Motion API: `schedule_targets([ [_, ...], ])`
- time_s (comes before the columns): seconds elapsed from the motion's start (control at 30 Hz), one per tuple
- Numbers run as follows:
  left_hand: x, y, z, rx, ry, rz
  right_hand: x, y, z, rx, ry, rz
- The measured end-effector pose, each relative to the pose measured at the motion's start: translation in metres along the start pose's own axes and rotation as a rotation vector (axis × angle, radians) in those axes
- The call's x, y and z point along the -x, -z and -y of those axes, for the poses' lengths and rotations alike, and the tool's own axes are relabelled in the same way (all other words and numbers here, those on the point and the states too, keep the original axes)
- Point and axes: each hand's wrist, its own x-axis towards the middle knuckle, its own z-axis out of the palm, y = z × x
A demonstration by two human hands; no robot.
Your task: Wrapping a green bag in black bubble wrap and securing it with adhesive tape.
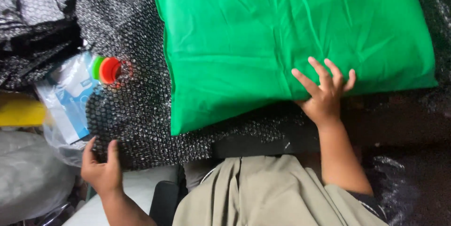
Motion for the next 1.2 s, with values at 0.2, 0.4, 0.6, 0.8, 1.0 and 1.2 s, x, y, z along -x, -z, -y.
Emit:
schedule_targets([
  [0.2, -0.005, 0.021, 0.031, 0.153, 0.036, 0.094, -0.011, 0.001, -0.007, -0.024, 0.006, -0.105],
  [0.4, -0.011, 0.022, 0.036, 0.633, 0.424, 0.202, -0.007, 0.000, -0.004, 0.044, 0.038, -0.185],
  [0.6, -0.022, 0.018, 0.035, 0.864, 0.512, 0.223, 0.009, -0.010, 0.031, -0.186, 0.153, -0.399],
  [0.8, -0.034, 0.011, 0.013, 0.927, 0.488, 0.165, -0.013, 0.036, 0.099, -0.246, 0.446, -0.257],
  [1.0, -0.032, -0.004, 0.036, 0.651, 0.497, 0.315, -0.072, -0.025, 0.141, -0.165, 0.578, 0.210],
  [1.2, -0.031, -0.004, 0.006, 0.473, 0.379, 0.276, -0.087, -0.062, 0.178, -0.057, 0.436, 0.113],
])
